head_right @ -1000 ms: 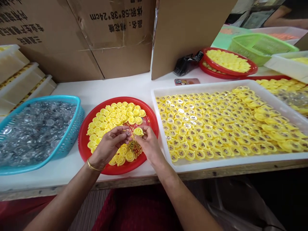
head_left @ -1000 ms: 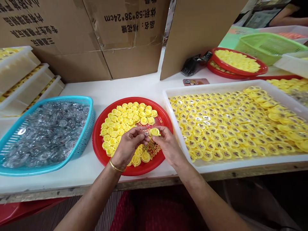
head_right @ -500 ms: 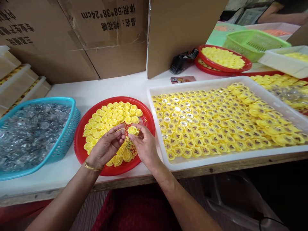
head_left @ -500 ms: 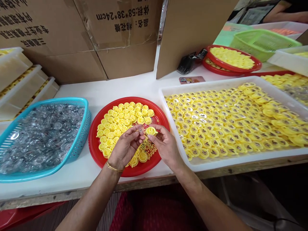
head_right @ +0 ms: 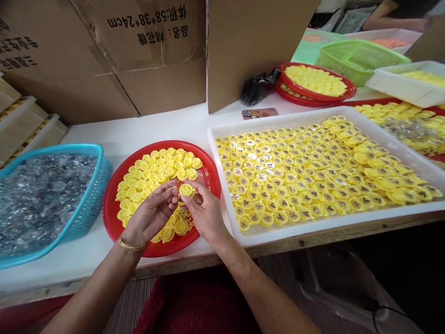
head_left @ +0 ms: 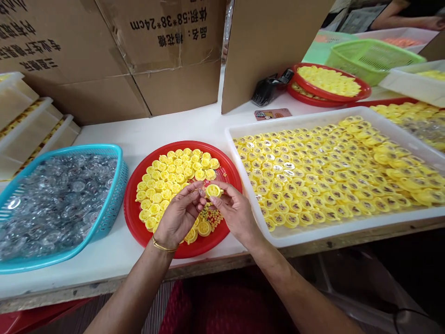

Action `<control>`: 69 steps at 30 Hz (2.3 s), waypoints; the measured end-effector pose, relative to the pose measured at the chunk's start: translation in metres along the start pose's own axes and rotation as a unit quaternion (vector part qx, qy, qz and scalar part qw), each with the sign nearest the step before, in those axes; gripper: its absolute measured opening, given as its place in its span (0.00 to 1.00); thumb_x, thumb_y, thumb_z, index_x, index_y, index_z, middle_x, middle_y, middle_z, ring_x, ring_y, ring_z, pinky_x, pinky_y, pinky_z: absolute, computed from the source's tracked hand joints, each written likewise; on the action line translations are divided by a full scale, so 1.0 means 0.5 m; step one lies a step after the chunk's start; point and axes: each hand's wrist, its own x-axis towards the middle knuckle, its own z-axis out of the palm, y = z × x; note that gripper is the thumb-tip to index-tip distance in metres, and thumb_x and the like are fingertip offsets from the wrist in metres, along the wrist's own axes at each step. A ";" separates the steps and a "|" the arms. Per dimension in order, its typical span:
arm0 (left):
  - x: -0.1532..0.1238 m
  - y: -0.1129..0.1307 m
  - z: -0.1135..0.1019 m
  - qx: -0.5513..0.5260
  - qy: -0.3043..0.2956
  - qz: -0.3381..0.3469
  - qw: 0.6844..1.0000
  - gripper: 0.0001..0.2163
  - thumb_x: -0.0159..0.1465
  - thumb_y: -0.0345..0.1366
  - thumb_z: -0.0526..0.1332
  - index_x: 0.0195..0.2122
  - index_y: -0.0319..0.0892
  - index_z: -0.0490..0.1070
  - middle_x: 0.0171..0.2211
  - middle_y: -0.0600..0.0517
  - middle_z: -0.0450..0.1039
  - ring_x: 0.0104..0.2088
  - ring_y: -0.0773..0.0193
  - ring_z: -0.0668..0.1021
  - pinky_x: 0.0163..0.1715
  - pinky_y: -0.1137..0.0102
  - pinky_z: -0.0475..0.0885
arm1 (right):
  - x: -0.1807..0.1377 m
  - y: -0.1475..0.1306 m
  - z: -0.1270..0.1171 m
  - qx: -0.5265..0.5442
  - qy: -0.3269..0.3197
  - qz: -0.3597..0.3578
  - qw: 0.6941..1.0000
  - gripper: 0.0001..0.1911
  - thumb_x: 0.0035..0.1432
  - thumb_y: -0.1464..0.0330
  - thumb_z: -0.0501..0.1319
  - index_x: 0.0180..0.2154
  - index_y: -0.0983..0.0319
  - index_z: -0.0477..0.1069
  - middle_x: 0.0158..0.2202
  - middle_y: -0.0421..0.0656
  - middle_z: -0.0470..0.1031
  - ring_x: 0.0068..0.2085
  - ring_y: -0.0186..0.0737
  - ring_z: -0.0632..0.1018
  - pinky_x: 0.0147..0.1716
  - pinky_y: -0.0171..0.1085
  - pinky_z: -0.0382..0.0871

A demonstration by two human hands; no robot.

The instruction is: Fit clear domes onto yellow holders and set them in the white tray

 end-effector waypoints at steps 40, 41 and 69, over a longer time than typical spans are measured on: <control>0.010 -0.007 0.062 0.300 0.031 0.181 0.936 0.09 0.53 0.34 0.68 0.35 0.39 0.79 0.26 0.54 0.73 0.20 0.72 0.75 0.22 0.75 0.74 | 0.003 -0.041 -0.016 -0.108 0.021 -0.058 0.992 0.15 0.58 0.64 0.61 0.47 0.60 0.70 0.38 0.43 0.79 0.38 0.36 0.80 0.40 0.37 0.76; 0.010 -0.007 0.061 0.303 0.028 0.188 0.934 0.09 0.53 0.34 0.68 0.35 0.39 0.79 0.27 0.54 0.73 0.21 0.71 0.76 0.22 0.74 0.75 | 0.003 -0.040 -0.016 -0.119 0.025 -0.062 0.991 0.15 0.58 0.65 0.61 0.47 0.60 0.70 0.38 0.43 0.79 0.37 0.36 0.80 0.39 0.37 0.76; -0.013 0.029 0.023 0.257 0.093 0.134 0.953 0.17 0.56 0.47 0.65 0.40 0.40 0.76 0.32 0.52 0.72 0.27 0.69 0.74 0.25 0.74 0.71 | 0.216 -0.129 -0.170 -0.129 0.201 0.030 0.971 0.10 0.55 0.73 0.62 0.41 0.64 0.71 0.41 0.43 0.75 0.31 0.30 0.78 0.38 0.34 0.76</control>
